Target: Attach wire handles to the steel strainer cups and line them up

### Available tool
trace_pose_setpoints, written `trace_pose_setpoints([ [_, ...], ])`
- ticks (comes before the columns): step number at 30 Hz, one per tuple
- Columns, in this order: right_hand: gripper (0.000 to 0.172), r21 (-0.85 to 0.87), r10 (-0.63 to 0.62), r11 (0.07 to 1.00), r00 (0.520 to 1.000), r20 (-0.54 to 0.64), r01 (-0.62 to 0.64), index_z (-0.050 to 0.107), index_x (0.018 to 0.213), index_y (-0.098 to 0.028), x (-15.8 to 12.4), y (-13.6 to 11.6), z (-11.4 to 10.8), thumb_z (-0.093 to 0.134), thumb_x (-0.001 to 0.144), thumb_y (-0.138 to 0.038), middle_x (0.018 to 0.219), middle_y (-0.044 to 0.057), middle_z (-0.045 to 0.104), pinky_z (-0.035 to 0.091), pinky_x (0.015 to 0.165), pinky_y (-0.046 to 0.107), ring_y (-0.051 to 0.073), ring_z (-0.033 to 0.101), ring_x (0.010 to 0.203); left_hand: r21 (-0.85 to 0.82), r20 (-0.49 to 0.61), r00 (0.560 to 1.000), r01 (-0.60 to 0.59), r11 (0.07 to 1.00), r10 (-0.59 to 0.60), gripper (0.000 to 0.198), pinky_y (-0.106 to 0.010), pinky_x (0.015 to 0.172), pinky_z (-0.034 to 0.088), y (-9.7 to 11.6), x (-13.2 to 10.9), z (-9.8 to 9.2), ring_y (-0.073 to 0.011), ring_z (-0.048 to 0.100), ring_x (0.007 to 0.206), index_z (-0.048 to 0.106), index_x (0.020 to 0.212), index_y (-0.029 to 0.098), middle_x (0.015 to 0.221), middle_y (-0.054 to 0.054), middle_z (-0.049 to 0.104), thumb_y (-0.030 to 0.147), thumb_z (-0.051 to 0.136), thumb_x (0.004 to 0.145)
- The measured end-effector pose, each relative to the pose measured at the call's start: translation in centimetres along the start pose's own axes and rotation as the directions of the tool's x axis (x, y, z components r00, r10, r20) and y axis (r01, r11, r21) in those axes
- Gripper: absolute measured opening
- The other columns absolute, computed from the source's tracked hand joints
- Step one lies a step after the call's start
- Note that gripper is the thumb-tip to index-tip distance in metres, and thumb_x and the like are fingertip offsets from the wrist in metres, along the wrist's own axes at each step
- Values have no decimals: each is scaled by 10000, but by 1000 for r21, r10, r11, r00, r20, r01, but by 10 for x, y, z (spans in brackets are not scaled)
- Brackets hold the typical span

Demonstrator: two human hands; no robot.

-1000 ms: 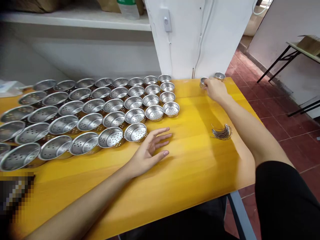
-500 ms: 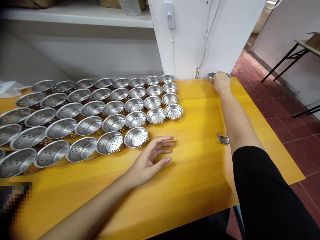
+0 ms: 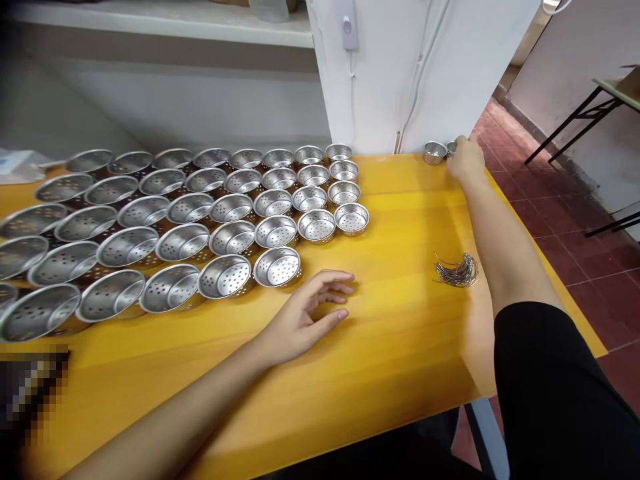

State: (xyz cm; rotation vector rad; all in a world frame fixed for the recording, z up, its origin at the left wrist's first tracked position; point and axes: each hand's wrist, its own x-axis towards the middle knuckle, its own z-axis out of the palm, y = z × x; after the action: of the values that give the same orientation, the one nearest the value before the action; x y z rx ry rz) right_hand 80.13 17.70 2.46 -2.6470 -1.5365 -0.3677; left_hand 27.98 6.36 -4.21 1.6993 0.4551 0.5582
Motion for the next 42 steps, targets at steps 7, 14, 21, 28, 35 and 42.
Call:
trace_pose_setpoints([
  [7, 692, 269, 190, 945, 982, 11, -186, 532, 1664, 12, -2, -16, 13, 768, 1149, -386, 1602, 390, 605, 404, 1106, 483, 343, 595, 1418, 37, 8, 999, -33, 999, 33, 430, -441, 1128, 676, 2, 1, -1, -237, 756, 1294, 655, 1537, 282, 1464, -133, 716, 338, 745, 1121],
  [14, 732, 309, 195, 929, 979, 56, -203, 477, 1701, -12, 0, -22, 12, 730, 1172, -451, 1697, 415, 473, 372, 1200, 556, 448, 533, 1536, 72, 37, 998, -57, 996, 54, 353, -418, 1100, 671, 8, 2, -1, -229, 769, 1256, 702, 1467, 254, 1420, -129, 753, 340, 735, 1126],
  [21, 486, 243, -93, 962, 986, -136, 124, 598, 1585, -70, -46, -71, -30, 623, 1219, -389, 1579, 340, 604, 451, 1072, 457, 337, 623, 1373, 101, 33, 997, -71, 992, 68, 321, -422, 1072, 674, 8, 5, -1, -227, 792, 1156, 750, 1393, 231, 1331, -125, 805, 364, 759, 1101],
  [28, 282, 389, -674, 677, 739, -15, 625, 788, 1356, -269, -187, -159, -89, 627, 1151, -375, 1357, 139, 782, 551, 938, 478, 382, 747, 1136, 224, 200, 963, -226, 948, 183, 181, -388, 978, 627, 13, 6, 2, -231, 784, 1024, 814, 1127, 195, 1082, -109, 860, 319, 682, 1120],
  [35, 336, 466, -644, 650, 761, -80, 600, 765, 1404, -230, -232, -165, -82, 651, 1095, -297, 1461, 175, 752, 579, 880, 486, 386, 766, 1125, 302, 314, 913, -357, 884, 261, 182, -381, 976, 587, 10, 8, 5, -220, 788, 959, 806, 1087, 207, 1034, -88, 877, 296, 652, 1126],
  [42, 565, 514, -823, 532, 555, 125, 673, 618, 1700, -321, -265, -220, -82, 694, 1141, -351, 1072, 93, 857, 525, 805, 403, 326, 772, 914, 257, 533, 790, -491, 832, 302, 229, -348, 766, 572, 13, -3, 23, -209, 789, 847, 803, 1038, 243, 963, -76, 865, 360, 631, 1135],
])
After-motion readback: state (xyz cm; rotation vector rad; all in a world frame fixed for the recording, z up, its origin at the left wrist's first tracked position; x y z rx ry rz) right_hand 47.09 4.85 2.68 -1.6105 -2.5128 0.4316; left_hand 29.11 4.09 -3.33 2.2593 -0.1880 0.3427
